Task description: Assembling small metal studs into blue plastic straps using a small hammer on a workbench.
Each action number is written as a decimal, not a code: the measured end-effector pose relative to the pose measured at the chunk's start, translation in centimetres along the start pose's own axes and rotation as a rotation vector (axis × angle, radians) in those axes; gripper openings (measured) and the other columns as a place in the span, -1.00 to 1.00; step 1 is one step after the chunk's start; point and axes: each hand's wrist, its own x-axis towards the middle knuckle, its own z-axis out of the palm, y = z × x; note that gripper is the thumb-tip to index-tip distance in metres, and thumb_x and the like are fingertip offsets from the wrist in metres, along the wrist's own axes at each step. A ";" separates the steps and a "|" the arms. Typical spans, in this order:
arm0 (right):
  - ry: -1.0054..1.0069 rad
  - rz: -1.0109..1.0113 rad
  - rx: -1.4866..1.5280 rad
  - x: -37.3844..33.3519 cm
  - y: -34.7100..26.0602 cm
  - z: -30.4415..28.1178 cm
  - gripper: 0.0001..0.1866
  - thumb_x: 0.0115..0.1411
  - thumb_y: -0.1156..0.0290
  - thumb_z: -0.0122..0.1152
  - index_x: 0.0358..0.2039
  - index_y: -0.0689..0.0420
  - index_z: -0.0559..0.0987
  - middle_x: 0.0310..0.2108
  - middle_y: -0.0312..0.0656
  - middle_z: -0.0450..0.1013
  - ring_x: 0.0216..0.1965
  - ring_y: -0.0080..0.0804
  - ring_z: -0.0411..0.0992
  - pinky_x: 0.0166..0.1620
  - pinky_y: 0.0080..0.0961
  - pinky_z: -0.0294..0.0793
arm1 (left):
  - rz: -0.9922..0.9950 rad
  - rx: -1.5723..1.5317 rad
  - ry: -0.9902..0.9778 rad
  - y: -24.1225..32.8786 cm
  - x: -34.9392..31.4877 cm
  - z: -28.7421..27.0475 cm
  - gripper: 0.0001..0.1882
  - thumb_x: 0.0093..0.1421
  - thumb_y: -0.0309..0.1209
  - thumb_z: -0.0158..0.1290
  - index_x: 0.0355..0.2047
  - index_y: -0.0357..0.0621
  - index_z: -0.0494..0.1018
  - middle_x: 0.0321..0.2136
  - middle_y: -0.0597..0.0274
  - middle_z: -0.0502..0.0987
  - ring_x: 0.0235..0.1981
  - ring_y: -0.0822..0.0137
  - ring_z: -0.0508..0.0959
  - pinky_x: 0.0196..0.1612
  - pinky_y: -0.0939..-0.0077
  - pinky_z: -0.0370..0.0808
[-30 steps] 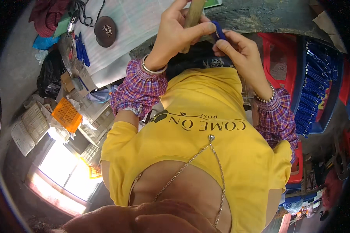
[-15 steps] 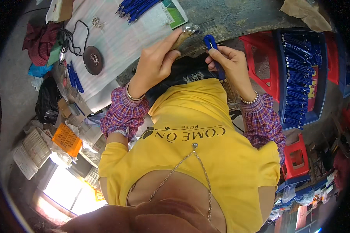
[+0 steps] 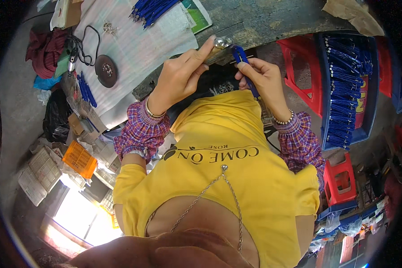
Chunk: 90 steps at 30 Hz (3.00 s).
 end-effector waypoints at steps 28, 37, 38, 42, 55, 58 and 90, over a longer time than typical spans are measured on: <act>0.032 -0.020 0.120 0.3 0.5 1.2 -0.81 0.23 0.37 0.12 -0.29 0.25 0.56 -0.56 -0.33 0.45 -0.65 -0.75 0.32 -0.60 -0.80 0.30 | 0.020 0.015 -0.057 -0.1 0.5 0.2 -0.24 -0.02 -0.62 0.07 0.25 0.01 0.20 -0.58 0.13 0.40 -0.62 0.10 0.41 -0.57 0.31 0.35; 0.027 -0.009 0.120 0.1 0.3 1.2 -0.79 0.24 0.36 0.12 -0.28 0.27 0.56 -0.57 -0.33 0.45 -0.66 -0.74 0.32 -0.59 -0.79 0.31 | -0.037 0.094 -0.064 0.2 0.0 -0.6 -0.27 -0.01 -0.64 0.08 0.23 -0.04 0.22 -0.58 0.13 0.38 -0.62 0.11 0.40 -0.57 0.34 0.34; 0.029 -0.014 0.123 0.1 0.1 1.4 -0.81 0.23 0.36 0.13 -0.34 0.25 0.55 -0.57 -0.32 0.45 -0.66 -0.73 0.33 -0.58 -0.76 0.33 | -0.038 0.094 -0.067 0.2 0.0 -0.6 -0.27 -0.01 -0.64 0.08 0.23 -0.04 0.22 -0.58 0.13 0.38 -0.62 0.11 0.40 -0.57 0.34 0.34; 0.035 -0.009 0.146 0.1 0.2 1.3 -0.81 0.22 0.37 0.15 -0.41 0.24 0.55 -0.57 -0.30 0.46 -0.66 -0.71 0.34 -0.58 -0.73 0.35 | 0.015 0.172 -0.076 0.4 0.2 -0.9 -0.25 -0.01 -0.60 0.08 0.25 -0.02 0.19 -0.60 0.19 0.36 -0.65 0.17 0.39 -0.60 0.36 0.35; 0.038 -0.030 0.122 0.5 0.3 1.4 -0.80 0.24 0.39 0.11 -0.29 0.27 0.57 -0.57 -0.32 0.44 -0.66 -0.73 0.30 -0.59 -0.77 0.30 | -0.018 0.234 -0.124 0.5 0.6 -0.8 -0.24 -0.05 -0.64 0.08 0.23 0.01 0.23 -0.61 0.14 0.37 -0.63 0.14 0.41 -0.57 0.31 0.34; 0.060 0.004 0.121 0.2 0.4 1.5 -0.81 0.23 0.40 0.11 -0.30 0.28 0.57 -0.56 -0.31 0.45 -0.66 -0.72 0.30 -0.60 -0.77 0.30 | 0.079 0.116 0.039 1.3 0.6 -1.6 -0.21 -0.06 -0.57 0.04 0.26 0.11 0.18 -0.65 0.20 0.29 -0.69 0.20 0.39 -0.64 0.39 0.34; 0.031 0.009 0.145 0.0 0.0 1.5 -0.81 0.21 0.36 0.15 -0.36 0.24 0.58 -0.56 -0.31 0.45 -0.65 -0.72 0.33 -0.57 -0.74 0.35 | -0.220 -0.051 -0.013 0.2 0.2 0.0 -0.40 0.04 -0.58 0.09 0.14 -0.02 0.32 -0.26 -0.09 0.54 -0.39 -0.02 0.55 -0.36 0.34 0.48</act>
